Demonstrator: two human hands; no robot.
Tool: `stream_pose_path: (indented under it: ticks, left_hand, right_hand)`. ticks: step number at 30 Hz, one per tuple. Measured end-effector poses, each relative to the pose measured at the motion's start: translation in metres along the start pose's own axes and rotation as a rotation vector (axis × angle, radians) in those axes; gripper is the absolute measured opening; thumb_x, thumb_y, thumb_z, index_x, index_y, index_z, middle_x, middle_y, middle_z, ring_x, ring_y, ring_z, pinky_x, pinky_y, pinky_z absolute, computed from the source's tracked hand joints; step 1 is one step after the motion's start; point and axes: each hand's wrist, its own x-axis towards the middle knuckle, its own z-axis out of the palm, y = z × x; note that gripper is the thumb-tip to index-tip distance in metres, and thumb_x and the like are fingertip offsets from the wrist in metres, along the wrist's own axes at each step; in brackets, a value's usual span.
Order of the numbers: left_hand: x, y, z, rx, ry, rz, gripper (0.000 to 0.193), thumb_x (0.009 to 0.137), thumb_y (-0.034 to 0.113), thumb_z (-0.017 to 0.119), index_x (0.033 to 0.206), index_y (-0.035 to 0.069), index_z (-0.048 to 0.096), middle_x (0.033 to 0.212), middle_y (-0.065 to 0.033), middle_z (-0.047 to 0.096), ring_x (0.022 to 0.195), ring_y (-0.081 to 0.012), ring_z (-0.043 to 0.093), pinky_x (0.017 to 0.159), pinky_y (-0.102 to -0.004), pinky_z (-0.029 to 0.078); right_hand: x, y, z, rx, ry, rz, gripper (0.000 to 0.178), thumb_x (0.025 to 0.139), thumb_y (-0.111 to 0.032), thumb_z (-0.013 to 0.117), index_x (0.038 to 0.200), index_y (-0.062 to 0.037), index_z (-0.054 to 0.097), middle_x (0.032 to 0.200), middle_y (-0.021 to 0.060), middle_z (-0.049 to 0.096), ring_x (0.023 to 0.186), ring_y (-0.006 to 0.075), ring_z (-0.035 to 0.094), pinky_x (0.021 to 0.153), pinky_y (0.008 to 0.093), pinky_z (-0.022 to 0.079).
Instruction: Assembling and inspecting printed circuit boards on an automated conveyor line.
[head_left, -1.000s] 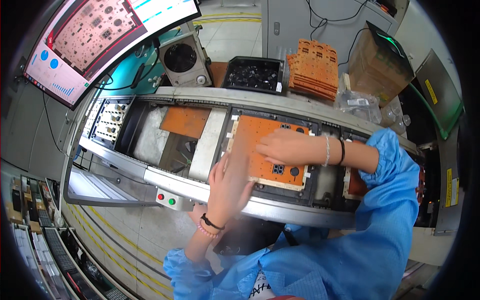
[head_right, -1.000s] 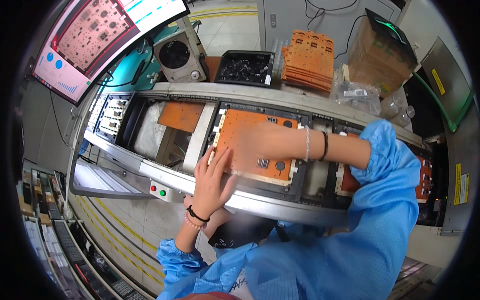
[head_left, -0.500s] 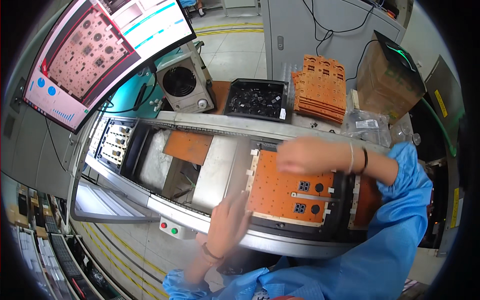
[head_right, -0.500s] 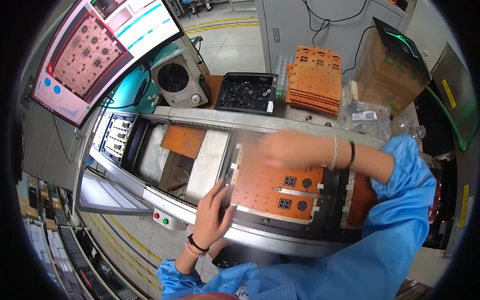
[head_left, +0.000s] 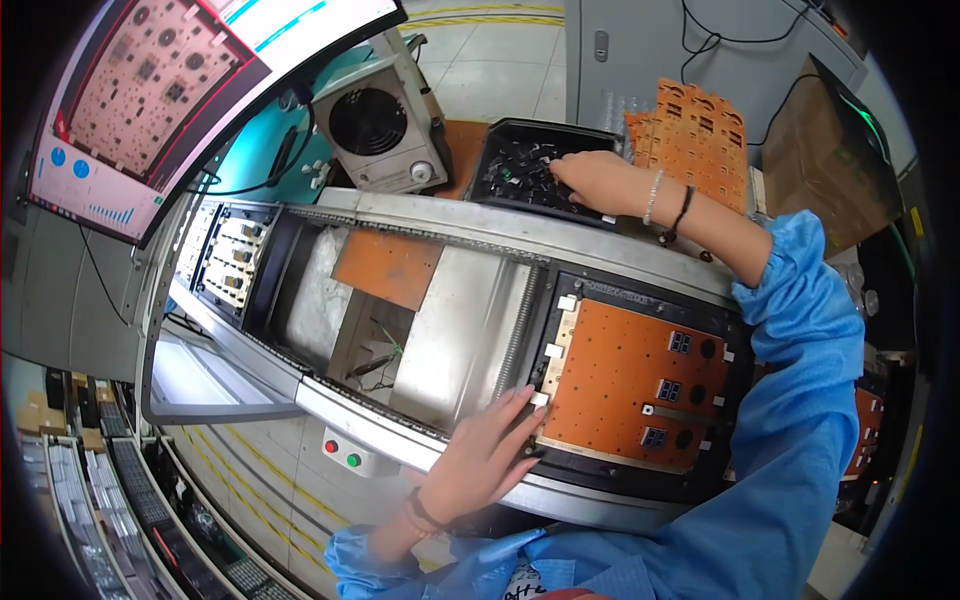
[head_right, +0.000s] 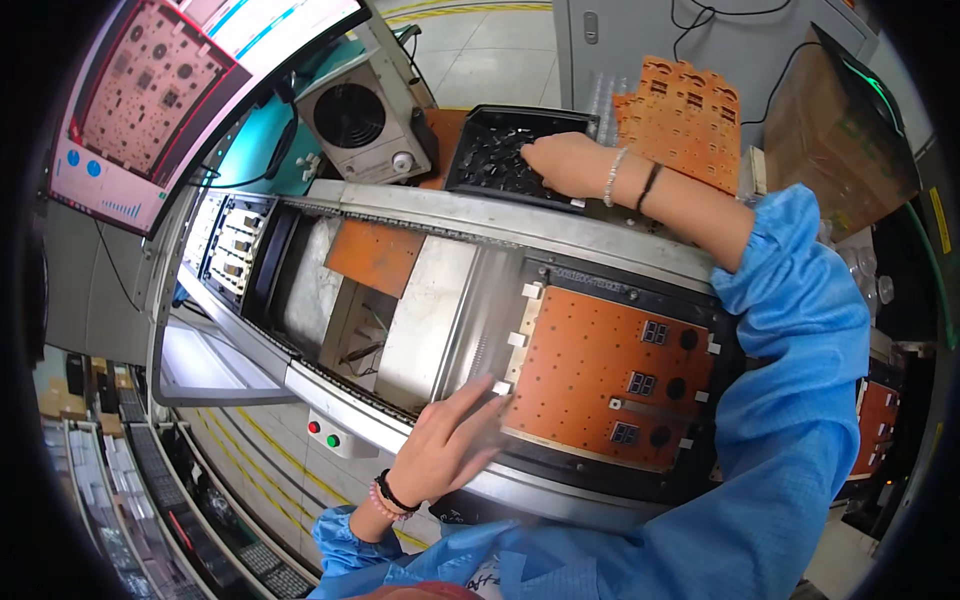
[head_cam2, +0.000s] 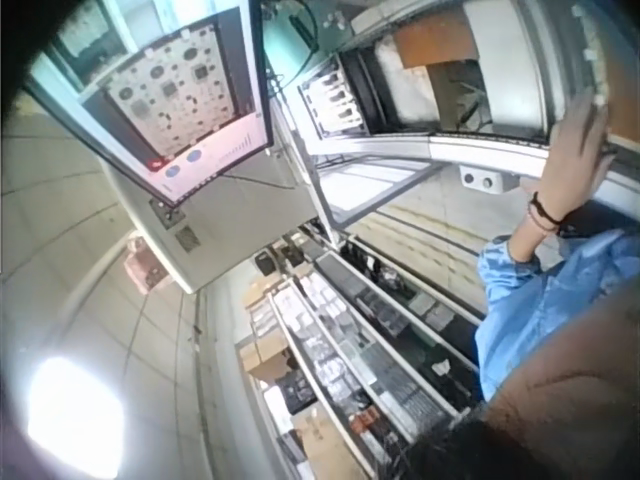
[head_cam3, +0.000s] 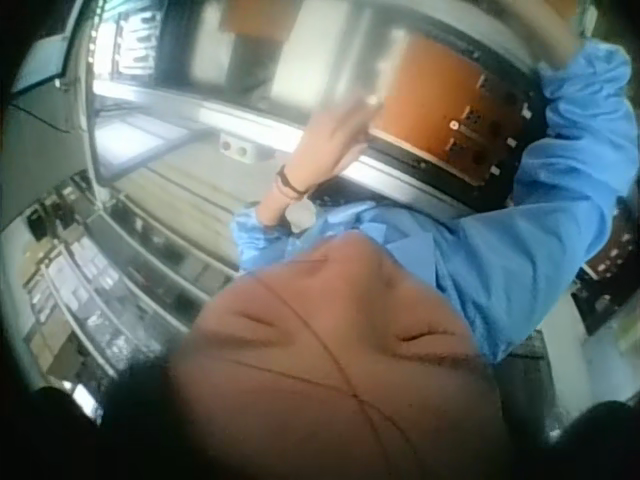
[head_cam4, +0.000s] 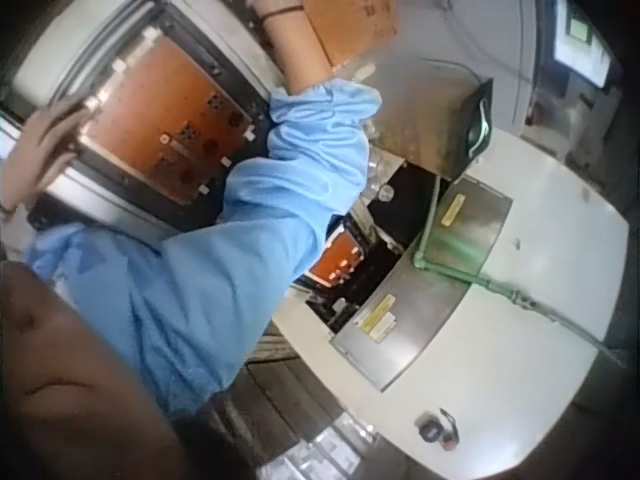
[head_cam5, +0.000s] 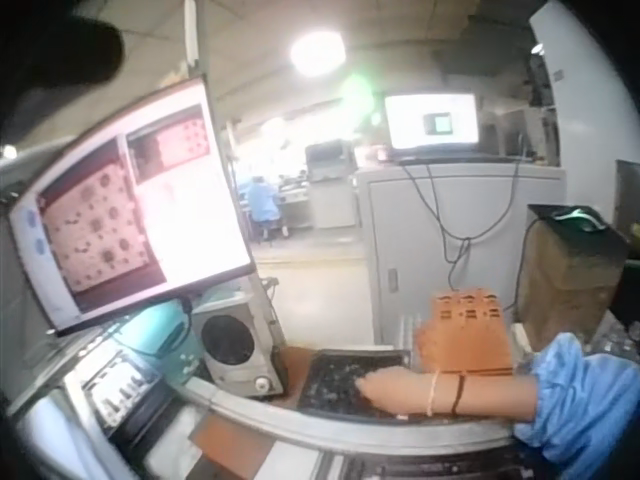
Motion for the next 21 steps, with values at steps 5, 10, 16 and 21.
stream_pose_path:
  ticks: [5,10,16,21]
  left_hand:
    - [-0.007,-0.002,0.005,-0.033,0.018,-0.089,0.063,0.087,0.02,0.069,0.143,0.002,0.046,0.151,-0.0185,0.039,0.122,-0.0355,0.052,0.098,-0.0426,0.043]
    - [-0.006,-0.002,0.01,-0.014,0.125,-0.061,0.058,0.083,0.011,0.067,0.138,0.001,0.05,0.146,-0.0201,0.046,0.114,-0.0367,0.056,0.093,-0.0434,0.046]
    - [-0.001,0.0,0.008,-0.088,0.131,-0.186,0.06,0.081,0.007,0.067,0.137,0.0,0.047,0.147,-0.021,0.045,0.113,-0.0398,0.056,0.093,-0.0446,0.045]
    - [-0.004,-0.003,0.006,-0.173,0.121,-0.213,0.062,0.084,0.011,0.066,0.141,-0.001,0.044,0.147,-0.0196,0.045,0.121,-0.0386,0.05,0.098,-0.0446,0.043]
  right_hand:
    - [-0.005,0.001,0.0,0.089,0.22,-0.03,0.012,0.086,-0.005,0.064,0.097,-0.0024,0.062,0.093,0.0157,0.065,0.092,0.0336,0.065,0.079,0.0413,0.053]
    - [-0.01,-0.001,-0.009,0.165,0.319,-0.05,0.011,0.095,-0.012,0.057,0.1,-0.0045,0.063,0.099,0.012,0.064,0.094,0.0334,0.063,0.08,0.0425,0.051]
    - [-0.016,-0.005,-0.007,0.047,0.339,-0.099,0.012,0.095,-0.012,0.056,0.1,-0.0054,0.064,0.098,0.0118,0.064,0.093,0.0334,0.063,0.079,0.0422,0.051]
    - [-0.025,-0.003,-0.004,-0.049,0.321,-0.191,0.023,0.085,0.0,0.052,0.104,-0.0049,0.065,0.1,0.0132,0.063,0.099,0.0338,0.061,0.086,0.0426,0.05]
